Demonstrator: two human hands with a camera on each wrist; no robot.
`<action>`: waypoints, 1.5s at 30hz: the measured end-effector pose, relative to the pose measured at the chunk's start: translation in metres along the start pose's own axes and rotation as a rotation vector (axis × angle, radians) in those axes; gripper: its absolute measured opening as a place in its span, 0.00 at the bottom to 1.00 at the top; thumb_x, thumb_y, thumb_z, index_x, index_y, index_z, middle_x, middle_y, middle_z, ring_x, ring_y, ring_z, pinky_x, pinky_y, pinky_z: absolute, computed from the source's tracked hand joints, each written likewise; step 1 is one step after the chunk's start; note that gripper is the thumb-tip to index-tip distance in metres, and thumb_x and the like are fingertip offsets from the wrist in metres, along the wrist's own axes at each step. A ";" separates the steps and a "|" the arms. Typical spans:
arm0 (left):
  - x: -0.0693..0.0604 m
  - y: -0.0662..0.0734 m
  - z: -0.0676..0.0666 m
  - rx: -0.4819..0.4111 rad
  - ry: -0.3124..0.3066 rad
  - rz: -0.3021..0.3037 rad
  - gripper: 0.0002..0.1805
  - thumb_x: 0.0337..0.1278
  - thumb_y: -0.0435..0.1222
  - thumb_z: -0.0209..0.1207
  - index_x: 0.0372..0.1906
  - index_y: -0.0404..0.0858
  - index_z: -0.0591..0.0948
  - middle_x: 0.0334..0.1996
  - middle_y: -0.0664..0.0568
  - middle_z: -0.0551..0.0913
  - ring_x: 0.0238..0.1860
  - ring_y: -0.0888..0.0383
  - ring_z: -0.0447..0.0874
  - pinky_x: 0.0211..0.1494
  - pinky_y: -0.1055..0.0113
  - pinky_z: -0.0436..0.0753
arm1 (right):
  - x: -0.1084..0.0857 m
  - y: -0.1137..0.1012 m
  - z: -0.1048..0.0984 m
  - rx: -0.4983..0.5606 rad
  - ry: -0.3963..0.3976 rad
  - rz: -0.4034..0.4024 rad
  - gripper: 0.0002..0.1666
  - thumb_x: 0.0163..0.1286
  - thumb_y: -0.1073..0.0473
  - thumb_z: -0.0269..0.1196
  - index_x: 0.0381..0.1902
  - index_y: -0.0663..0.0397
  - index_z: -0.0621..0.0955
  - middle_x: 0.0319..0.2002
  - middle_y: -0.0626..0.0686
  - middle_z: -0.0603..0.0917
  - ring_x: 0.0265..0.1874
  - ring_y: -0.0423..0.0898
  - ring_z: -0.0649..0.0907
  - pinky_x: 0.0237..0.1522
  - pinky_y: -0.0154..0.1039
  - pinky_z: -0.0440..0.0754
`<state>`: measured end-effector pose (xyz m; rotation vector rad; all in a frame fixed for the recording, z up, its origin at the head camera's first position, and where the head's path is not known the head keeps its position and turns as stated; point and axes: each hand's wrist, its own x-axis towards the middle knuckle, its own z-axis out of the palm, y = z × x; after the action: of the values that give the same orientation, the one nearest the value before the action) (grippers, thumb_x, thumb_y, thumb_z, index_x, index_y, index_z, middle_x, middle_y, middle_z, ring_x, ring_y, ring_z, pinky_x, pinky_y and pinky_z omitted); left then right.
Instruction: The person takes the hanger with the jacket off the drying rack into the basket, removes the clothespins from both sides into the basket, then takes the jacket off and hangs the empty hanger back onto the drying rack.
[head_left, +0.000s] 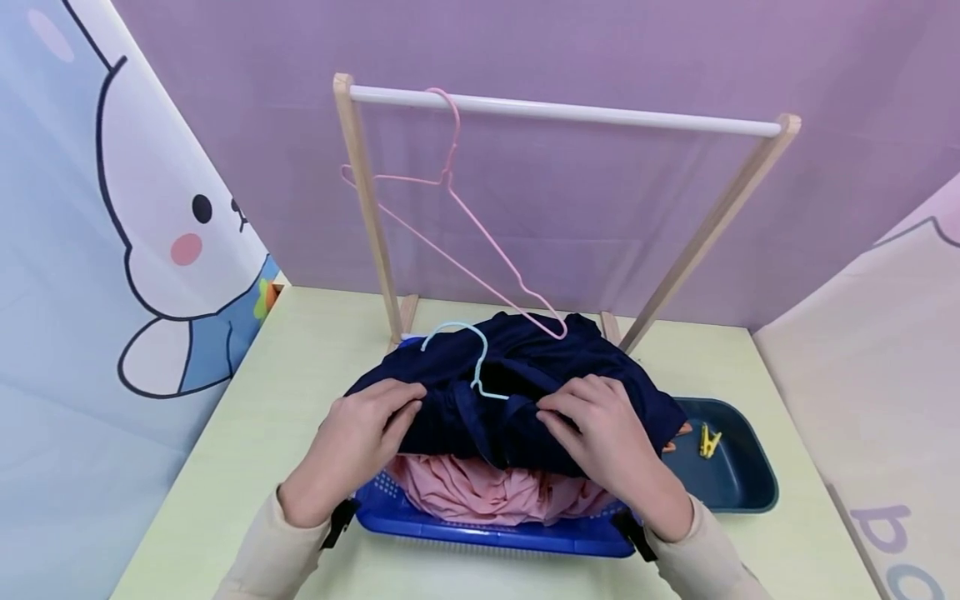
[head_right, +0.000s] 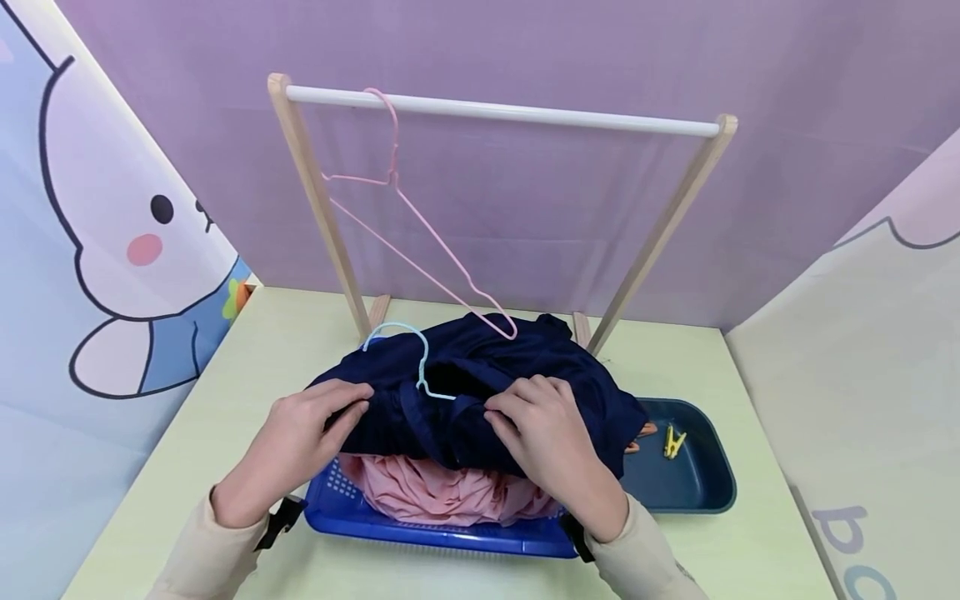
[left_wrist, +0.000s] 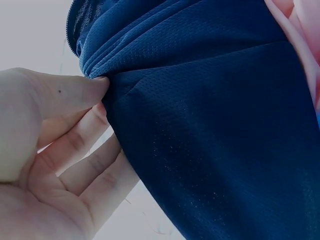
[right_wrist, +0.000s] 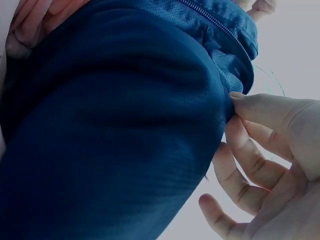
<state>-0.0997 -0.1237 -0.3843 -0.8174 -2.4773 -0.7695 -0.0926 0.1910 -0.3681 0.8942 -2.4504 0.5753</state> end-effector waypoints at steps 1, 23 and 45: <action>0.000 -0.001 -0.001 -0.001 0.003 0.001 0.10 0.61 0.31 0.66 0.47 0.35 0.87 0.42 0.51 0.87 0.44 0.55 0.87 0.46 0.56 0.87 | -0.001 0.001 -0.001 0.005 -0.002 0.004 0.06 0.60 0.62 0.74 0.35 0.48 0.88 0.33 0.42 0.84 0.34 0.43 0.79 0.46 0.52 0.76; -0.008 -0.019 -0.020 -0.017 0.025 -0.099 0.13 0.60 0.28 0.67 0.49 0.35 0.87 0.43 0.49 0.87 0.47 0.48 0.87 0.49 0.49 0.85 | -0.057 0.038 -0.032 0.025 0.099 0.117 0.16 0.48 0.72 0.76 0.34 0.49 0.88 0.34 0.41 0.85 0.32 0.41 0.81 0.35 0.42 0.74; -0.010 -0.024 -0.024 -0.043 0.102 -0.114 0.12 0.58 0.26 0.67 0.47 0.34 0.87 0.41 0.49 0.87 0.44 0.50 0.87 0.46 0.50 0.86 | -0.091 0.058 -0.023 -0.082 0.047 0.256 0.15 0.49 0.72 0.76 0.30 0.49 0.87 0.29 0.42 0.84 0.25 0.39 0.81 0.27 0.37 0.78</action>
<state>-0.1024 -0.1587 -0.3806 -0.6390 -2.4404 -0.8844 -0.0636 0.2880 -0.4132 0.5319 -2.5437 0.5708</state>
